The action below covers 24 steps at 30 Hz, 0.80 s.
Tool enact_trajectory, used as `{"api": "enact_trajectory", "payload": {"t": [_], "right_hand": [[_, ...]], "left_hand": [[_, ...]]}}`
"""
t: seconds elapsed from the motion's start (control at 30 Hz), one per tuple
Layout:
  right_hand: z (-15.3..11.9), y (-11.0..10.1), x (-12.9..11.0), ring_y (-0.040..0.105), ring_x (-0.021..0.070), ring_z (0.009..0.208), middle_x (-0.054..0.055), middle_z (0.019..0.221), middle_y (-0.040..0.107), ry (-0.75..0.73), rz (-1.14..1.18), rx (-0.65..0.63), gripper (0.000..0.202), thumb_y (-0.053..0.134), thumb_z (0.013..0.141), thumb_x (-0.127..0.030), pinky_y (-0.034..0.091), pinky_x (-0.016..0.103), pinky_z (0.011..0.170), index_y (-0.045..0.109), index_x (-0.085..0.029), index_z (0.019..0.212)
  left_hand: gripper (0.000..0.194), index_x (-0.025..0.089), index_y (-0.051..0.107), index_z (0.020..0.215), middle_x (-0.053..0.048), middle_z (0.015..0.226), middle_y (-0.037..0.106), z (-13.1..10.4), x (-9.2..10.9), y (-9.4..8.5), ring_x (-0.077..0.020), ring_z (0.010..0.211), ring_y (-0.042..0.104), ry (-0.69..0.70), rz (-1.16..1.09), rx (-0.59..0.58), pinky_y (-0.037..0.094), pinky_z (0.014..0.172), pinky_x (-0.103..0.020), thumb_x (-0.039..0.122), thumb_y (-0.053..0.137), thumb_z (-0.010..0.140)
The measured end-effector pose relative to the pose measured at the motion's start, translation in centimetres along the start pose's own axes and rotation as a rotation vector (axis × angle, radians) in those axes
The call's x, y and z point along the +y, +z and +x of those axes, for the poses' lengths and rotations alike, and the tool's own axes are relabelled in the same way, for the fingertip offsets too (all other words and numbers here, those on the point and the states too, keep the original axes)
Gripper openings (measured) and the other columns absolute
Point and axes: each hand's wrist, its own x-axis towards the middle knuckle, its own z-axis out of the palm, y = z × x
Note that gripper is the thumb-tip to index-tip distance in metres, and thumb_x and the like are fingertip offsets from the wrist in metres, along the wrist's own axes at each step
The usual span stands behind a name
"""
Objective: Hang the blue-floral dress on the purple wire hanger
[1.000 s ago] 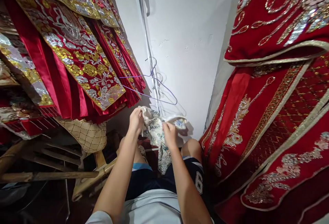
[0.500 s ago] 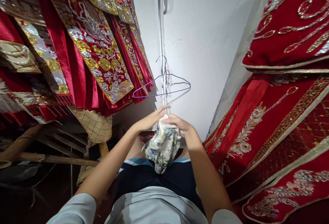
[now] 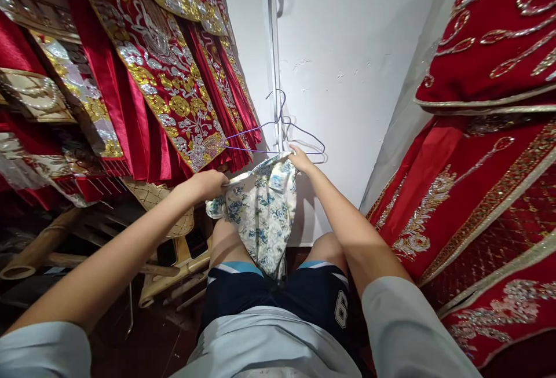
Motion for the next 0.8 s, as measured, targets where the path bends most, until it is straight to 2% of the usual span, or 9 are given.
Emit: {"api": "enact_trajectory", "payload": {"t": [0.07,0.13,0.27,0.43,0.57,0.63,0.7,0.8], "right_hand": [[0.3,0.4,0.8,0.061,0.0194,0.073,0.007,0.088,0.073,0.009,0.0,-0.041,0.042,0.052,0.069,-0.018,0.051,0.034,0.074,0.071,-0.014,0.106],[-0.1,0.0,1.2,0.059,0.0175,0.07,0.004,0.082,0.071,-0.021,0.003,-0.047,0.035,0.053,0.067,-0.019,0.049,0.031,0.073,0.072,-0.015,0.096],[-2.0,-2.1,1.1,0.055,0.0164,0.07,0.003,0.077,0.066,-0.094,-0.007,-0.027,0.02,0.056,0.065,-0.024,0.044,0.029,0.071,0.069,-0.015,0.077],[-4.7,-5.0,0.2,0.045,0.0128,0.056,-0.001,0.062,0.058,-0.146,-0.007,-0.049,0.021,0.06,0.064,-0.032,0.034,0.026,0.056,0.066,-0.015,0.074],[-5.8,-6.6,-0.6,0.047,0.0132,0.054,0.001,0.064,0.062,-0.167,-0.074,-0.011,0.022,0.059,0.066,-0.031,0.033,0.026,0.054,0.069,-0.015,0.078],[-5.9,-7.0,-0.8,0.05,0.0145,0.055,0.002,0.066,0.065,-0.17,-0.176,0.036,0.021,0.058,0.068,-0.027,0.035,0.026,0.055,0.071,-0.016,0.081],[-6.0,-7.1,-0.9,0.053,0.0164,0.058,0.003,0.069,0.068,-0.17,-0.306,0.084,0.023,0.057,0.068,-0.022,0.036,0.027,0.057,0.073,-0.019,0.084],[-6.1,-6.8,-1.0,0.057,0.0196,0.064,0.003,0.072,0.071,-0.159,-0.473,0.125,0.026,0.058,0.067,-0.018,0.035,0.027,0.058,0.074,-0.022,0.087]], "left_hand": [[0.01,0.02,0.063,0.061,-0.004,0.053,0.051,0.8,-0.6,-1.4,-0.0189,0.055,0.054,-0.027,0.12,-0.001,0.045,0.058,-0.026,0.014,0.07,0.064],[0.009,0.02,0.065,0.065,-0.006,0.058,0.056,1.1,-1.2,-2.2,-0.024,0.064,0.06,-0.052,0.143,-0.001,0.049,0.067,-0.031,0.011,0.067,0.067],[0.014,0.018,0.064,0.07,-0.011,0.073,0.06,1.2,-2.2,-2.0,-0.0312,0.082,0.063,-0.088,0.044,0.115,0.049,0.085,-0.041,0.004,0.059,0.07],[0.023,0.017,0.057,0.076,-0.016,0.094,0.061,2.4,-2.1,-0.4,-0.0312,0.102,0.055,0.069,-0.125,0.384,0.044,0.097,-0.041,-0.003,0.046,0.074],[0.03,0.017,0.059,0.089,-0.016,0.105,0.062,3.9,-1.2,-1.2,-0.0291,0.105,0.052,0.193,-0.115,0.516,0.043,0.097,-0.038,-0.002,0.039,0.076],[0.03,0.016,0.061,0.089,-0.017,0.107,0.063,4.1,-1.1,-1.9,-0.0292,0.107,0.052,0.235,-0.091,0.517,0.043,0.099,-0.039,0.0,0.038,0.077],[0.027,0.016,0.063,0.083,-0.016,0.108,0.064,3.9,-1.4,-2.4,-0.0291,0.109,0.053,0.268,-0.097,0.454,0.042,0.101,-0.039,0.003,0.04,0.076],[0.015,0.019,0.064,0.069,-0.013,0.107,0.068,3.1,-2.5,-2.2,-0.0273,0.108,0.058,0.244,-0.284,0.372,0.044,0.1,-0.034,0.009,0.052,0.069]]}}
